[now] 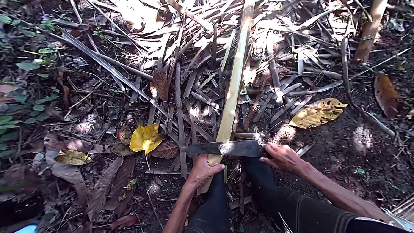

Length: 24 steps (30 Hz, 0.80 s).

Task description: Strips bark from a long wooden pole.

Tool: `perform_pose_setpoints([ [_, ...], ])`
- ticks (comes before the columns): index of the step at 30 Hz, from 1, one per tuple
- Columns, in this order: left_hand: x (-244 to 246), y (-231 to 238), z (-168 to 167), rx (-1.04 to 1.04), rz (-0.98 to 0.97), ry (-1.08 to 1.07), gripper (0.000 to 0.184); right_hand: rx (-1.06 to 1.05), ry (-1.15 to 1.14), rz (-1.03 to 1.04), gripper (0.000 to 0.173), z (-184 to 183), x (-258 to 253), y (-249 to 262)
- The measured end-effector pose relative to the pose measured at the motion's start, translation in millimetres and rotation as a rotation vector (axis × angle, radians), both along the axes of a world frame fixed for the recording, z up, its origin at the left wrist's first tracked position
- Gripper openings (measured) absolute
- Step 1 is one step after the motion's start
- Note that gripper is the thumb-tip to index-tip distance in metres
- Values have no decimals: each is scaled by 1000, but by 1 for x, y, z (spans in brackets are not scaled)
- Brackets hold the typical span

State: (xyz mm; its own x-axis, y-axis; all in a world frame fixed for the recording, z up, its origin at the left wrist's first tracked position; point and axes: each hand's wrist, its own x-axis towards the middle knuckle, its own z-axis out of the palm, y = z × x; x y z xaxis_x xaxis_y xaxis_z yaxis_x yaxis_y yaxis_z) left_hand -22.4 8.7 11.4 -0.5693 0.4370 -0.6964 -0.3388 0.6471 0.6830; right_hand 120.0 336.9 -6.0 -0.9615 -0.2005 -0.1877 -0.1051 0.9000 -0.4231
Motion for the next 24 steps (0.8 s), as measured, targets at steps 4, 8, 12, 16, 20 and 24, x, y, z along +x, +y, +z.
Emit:
perform_pose_setpoints([
  [4,-4,-4,48,174,115,-215,36,-48,126,35,62,12,-4,-15],
  [8,-24,-18,79,310,121,-291,44,-118,172,-27,64,36,-32,-24],
  [12,-40,-31,99,428,93,-287,56,-251,245,-91,69,34,-56,-32],
  [16,-44,-42,113,447,118,-319,44,-176,328,17,64,48,-59,-36],
  [20,-45,-44,117,464,115,-316,48,-154,279,-136,68,51,-62,-17],
  [24,-48,-44,116,510,82,-280,52,-173,207,-279,66,51,-69,9],
])
